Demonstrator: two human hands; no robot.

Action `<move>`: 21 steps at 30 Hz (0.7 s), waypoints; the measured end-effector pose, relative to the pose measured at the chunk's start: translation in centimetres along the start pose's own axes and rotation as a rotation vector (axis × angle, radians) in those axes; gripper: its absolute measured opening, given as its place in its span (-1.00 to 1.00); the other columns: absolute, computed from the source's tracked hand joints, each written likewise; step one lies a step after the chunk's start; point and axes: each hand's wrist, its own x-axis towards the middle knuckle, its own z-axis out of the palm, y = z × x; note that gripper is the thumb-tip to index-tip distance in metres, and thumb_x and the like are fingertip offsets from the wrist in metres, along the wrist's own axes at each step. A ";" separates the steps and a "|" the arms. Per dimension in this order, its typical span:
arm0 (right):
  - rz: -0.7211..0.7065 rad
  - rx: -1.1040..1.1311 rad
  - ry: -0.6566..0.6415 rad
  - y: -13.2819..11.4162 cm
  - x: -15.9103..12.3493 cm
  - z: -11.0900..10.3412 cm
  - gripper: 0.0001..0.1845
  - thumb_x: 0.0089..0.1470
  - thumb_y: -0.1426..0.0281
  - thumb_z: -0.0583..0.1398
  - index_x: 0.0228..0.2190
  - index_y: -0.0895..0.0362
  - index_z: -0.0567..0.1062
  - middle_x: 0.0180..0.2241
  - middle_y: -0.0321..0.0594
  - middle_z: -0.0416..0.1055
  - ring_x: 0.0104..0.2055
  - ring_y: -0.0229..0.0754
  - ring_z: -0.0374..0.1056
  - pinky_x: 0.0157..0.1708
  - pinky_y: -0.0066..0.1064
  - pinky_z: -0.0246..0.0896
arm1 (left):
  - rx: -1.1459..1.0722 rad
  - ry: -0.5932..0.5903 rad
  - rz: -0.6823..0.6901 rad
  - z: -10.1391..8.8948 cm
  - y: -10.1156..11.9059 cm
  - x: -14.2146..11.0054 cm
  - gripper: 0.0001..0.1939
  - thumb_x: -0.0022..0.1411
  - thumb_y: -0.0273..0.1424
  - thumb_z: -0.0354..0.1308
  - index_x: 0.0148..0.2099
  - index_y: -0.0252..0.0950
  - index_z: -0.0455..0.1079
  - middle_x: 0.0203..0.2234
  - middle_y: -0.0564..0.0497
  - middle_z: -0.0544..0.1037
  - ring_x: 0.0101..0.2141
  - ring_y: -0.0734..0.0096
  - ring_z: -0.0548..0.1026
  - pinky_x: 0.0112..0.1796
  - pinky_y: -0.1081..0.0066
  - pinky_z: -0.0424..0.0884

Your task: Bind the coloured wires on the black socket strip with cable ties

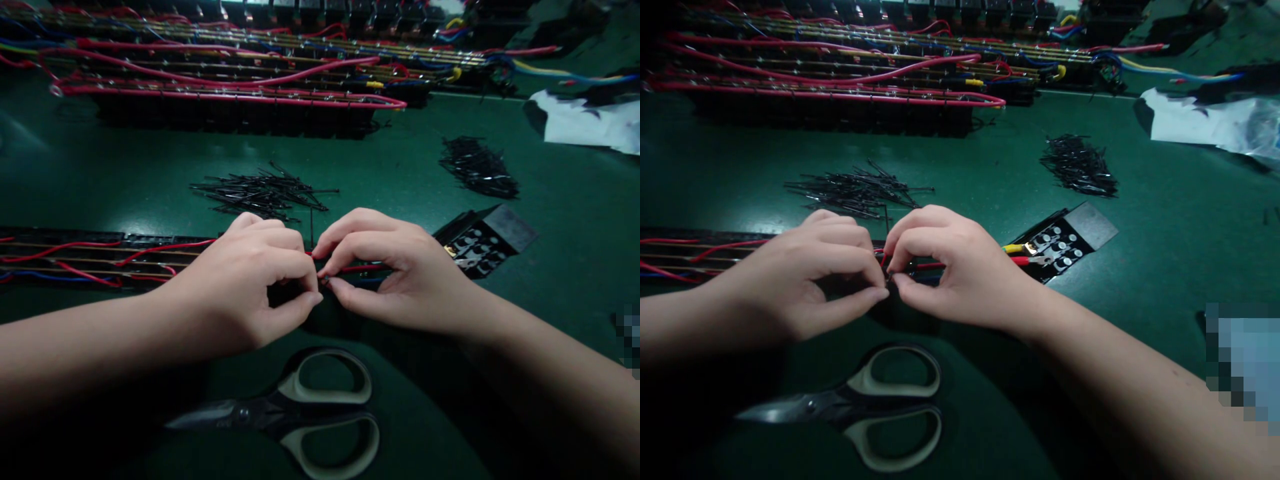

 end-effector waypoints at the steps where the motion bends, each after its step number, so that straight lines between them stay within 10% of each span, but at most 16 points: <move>1: 0.002 0.004 0.001 0.0 0.0 0.0 -0.86 0.11 0.57 0.28 -0.40 0.09 0.56 -0.22 -0.19 0.61 -0.15 -0.19 0.52 -0.18 -0.37 0.45 | 0.003 -0.008 -0.002 0.0 0.0 0.0 -0.75 0.33 -0.44 0.08 -0.40 -0.24 0.48 -0.48 0.10 0.48 -0.37 0.41 0.41 -0.21 0.24 0.17; 21: 0.003 0.014 -0.001 0.0 0.0 0.0 -0.86 0.11 0.58 0.27 -0.41 0.11 0.56 -0.22 -0.19 0.60 -0.15 -0.20 0.52 -0.16 -0.37 0.46 | 0.002 -0.030 0.009 -0.1 0.0 0.0 -0.77 0.33 -0.46 0.06 -0.39 -0.25 0.42 -0.45 0.09 0.46 -0.35 0.39 0.40 -0.21 0.24 0.18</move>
